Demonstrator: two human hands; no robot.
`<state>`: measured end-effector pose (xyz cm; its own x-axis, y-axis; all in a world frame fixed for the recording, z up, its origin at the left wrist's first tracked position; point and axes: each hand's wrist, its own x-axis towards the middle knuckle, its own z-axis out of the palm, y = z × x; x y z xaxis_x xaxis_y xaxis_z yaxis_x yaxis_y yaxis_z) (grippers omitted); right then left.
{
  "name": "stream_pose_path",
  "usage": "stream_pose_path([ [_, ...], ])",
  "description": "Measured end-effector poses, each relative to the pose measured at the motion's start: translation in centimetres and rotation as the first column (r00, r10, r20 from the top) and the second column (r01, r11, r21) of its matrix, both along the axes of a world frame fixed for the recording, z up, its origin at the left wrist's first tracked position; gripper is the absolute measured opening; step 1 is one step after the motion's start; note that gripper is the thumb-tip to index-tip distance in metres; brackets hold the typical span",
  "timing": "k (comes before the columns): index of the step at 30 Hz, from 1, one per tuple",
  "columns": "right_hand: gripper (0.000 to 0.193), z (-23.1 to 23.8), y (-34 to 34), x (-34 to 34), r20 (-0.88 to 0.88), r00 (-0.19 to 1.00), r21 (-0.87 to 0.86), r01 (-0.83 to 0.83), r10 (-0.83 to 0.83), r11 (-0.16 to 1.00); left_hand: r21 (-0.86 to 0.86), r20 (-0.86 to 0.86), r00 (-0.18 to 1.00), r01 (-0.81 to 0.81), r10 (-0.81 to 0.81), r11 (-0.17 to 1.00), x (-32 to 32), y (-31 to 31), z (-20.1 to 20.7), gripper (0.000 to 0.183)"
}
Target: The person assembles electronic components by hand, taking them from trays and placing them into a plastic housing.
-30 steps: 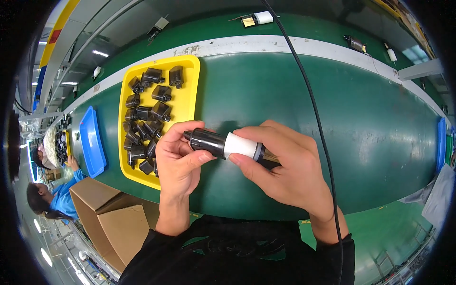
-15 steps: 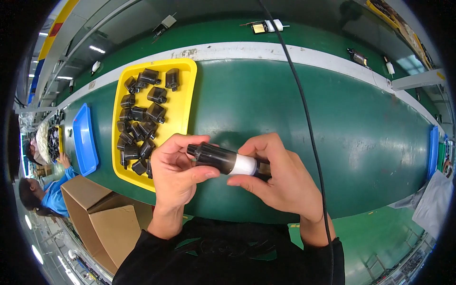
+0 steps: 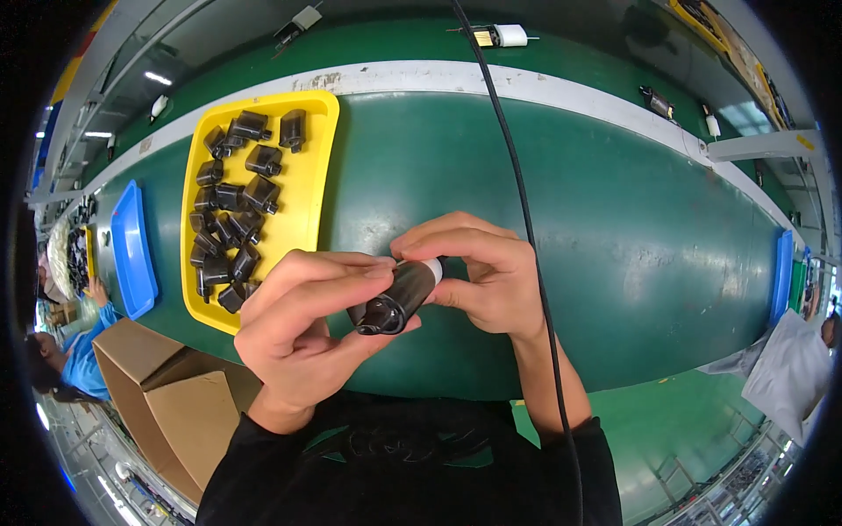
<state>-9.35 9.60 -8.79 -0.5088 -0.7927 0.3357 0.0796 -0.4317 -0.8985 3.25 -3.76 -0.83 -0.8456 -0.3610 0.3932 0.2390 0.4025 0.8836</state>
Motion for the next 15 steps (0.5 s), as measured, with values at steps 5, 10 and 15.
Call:
stream_pose_path([
  [5, 0.033, -0.4, 0.0, 0.8, 0.169, 0.984, -0.039, -0.044, 0.050, 0.998, 0.042, -0.013, 1.000, -0.010, 0.011, 0.999, 0.1, 0.6, -0.1, 0.037],
  [10, 0.030, 0.0, 0.1, 0.4, -0.034, 0.998, 0.028, 0.052, -0.051, 0.998, -0.029, -0.042, 0.999, 0.012, -0.013, 1.000, -0.1, 0.3, -0.2, 0.034],
  [15, 0.030, 0.7, 0.4, 0.2, -0.249, 0.957, 0.046, 0.165, -0.149, 0.985, -0.023, -0.042, 0.999, 0.019, -0.020, 1.000, -0.1, 0.4, -0.1, 0.032],
])
